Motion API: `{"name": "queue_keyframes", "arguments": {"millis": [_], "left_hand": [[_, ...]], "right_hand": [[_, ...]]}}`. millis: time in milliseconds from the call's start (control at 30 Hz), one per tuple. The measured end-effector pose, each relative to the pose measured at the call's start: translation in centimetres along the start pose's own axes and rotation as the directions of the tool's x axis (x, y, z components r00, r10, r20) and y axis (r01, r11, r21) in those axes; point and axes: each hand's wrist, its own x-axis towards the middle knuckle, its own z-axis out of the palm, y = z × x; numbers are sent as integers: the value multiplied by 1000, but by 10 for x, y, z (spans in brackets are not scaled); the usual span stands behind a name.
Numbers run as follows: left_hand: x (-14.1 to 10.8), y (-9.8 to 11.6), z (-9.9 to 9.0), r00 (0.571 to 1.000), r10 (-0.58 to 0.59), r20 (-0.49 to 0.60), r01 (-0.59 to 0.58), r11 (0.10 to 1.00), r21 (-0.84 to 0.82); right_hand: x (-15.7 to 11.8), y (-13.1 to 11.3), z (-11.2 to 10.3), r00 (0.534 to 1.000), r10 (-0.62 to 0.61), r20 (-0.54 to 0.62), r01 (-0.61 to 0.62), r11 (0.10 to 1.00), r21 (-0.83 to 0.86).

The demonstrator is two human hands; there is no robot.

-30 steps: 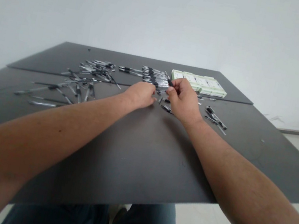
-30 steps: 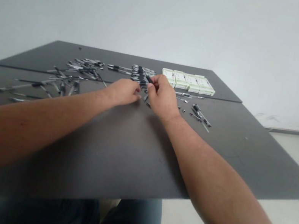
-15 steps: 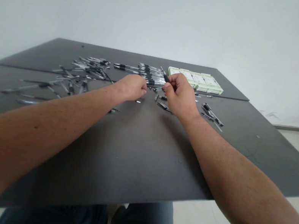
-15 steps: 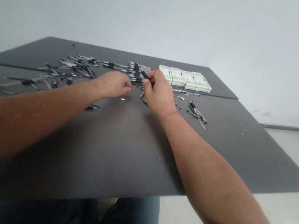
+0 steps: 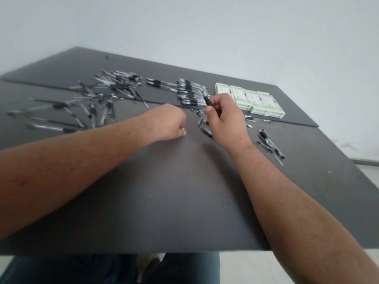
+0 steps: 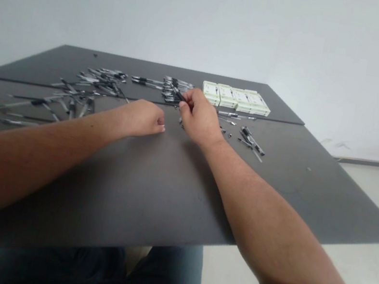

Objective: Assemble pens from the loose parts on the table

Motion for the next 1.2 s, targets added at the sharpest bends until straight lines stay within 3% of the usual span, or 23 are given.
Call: {"name": "queue_keyframes", "arguments": {"millis": [267,533,1200], "left_hand": [[8,10,-8,999,24,46,-28,995,98],[-1,9,-2,999,8,50,-15,988,152],[-7,7,-7,998,56,14,-58,990,131]], "right_hand": [[1,2,1,1000,-4,14,4,1000,-5],[1,1,2,1000,-21,22,21,1000,10],[-2,-3,0,998,2,56,-2,1000,-3]]}}
